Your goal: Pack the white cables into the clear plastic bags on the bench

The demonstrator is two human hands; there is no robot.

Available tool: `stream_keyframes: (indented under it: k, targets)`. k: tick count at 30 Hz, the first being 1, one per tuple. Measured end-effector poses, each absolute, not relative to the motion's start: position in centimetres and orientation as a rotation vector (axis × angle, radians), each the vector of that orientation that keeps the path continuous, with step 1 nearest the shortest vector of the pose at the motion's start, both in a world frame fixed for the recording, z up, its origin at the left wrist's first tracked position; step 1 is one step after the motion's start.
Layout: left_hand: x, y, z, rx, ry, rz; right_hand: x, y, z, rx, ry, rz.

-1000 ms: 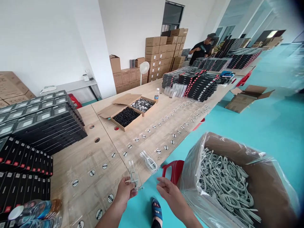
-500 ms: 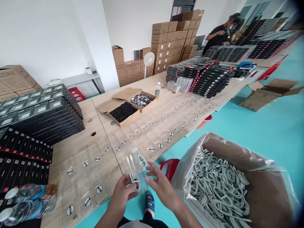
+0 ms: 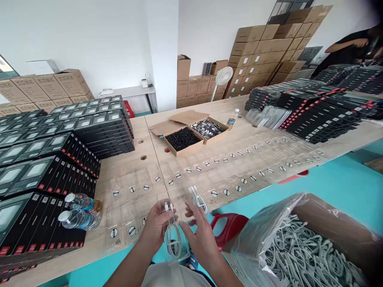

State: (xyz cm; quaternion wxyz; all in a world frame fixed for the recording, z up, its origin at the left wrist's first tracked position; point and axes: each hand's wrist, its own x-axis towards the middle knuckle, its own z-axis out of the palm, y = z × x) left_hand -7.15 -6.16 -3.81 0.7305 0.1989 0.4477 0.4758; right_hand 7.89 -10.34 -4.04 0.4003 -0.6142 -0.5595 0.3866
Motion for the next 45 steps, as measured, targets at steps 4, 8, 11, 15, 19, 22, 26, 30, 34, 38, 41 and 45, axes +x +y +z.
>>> stream_keyframes:
  k: [4, 8, 11, 15, 19, 22, 26, 30, 34, 38, 41, 45]
  targets:
    - [-8.2, -6.4, -4.2, 0.477, 1.002, 0.998, 7.0, -9.4, -3.8, -1.450, -1.741, 0.597]
    - [-8.9, -6.4, -4.6, 0.478, 0.960, 0.928, 6.3, -8.8, -5.1, -1.329, -1.927, 0.438]
    - [-9.5, -6.4, -5.0, 0.444, 0.903, 0.850, 6.2, -8.9, -5.7, -1.287, -1.928, 0.468]
    - [-9.6, -6.4, -5.2, 0.406, 0.796, 0.775, 6.8, -9.3, -4.3, -1.306, -1.894, 0.635]
    - [-9.2, -6.4, -5.0, 0.405, 0.781, 0.698, 7.9, -9.5, -2.2, -1.379, -1.942, 0.706]
    - [-9.0, -6.6, -5.1, 0.463, 0.799, 0.660, 8.7, -9.6, -1.2, -1.431, -1.992, 0.736]
    - [-8.8, -7.1, -5.3, 0.697, 0.805, 0.611, 9.5, -9.5, -0.1, -1.461, -2.022, 0.758]
    - [-8.4, -7.3, -4.9, 0.778, 0.855, 0.570, 10.1, -8.9, 0.7, -1.285, -2.255, 0.638]
    - [-7.9, -7.1, -3.9, 0.822, 0.850, 0.536, 10.9, -7.7, 1.3, -0.973, -2.662, 0.147]
    - [-7.7, -7.2, -3.3, 0.858, 0.882, 0.526, 11.8, -6.8, 1.5, -0.717, -2.843, -0.236]
    - [-7.6, -7.2, -3.5, 0.897, 0.930, 0.540, 12.1, -6.8, 1.2, -0.863, -2.888, -0.024]
    - [-7.3, -6.6, -4.1, 1.151, 1.107, 0.654, 11.3, -7.0, -0.1, -1.604, -2.279, 1.059]
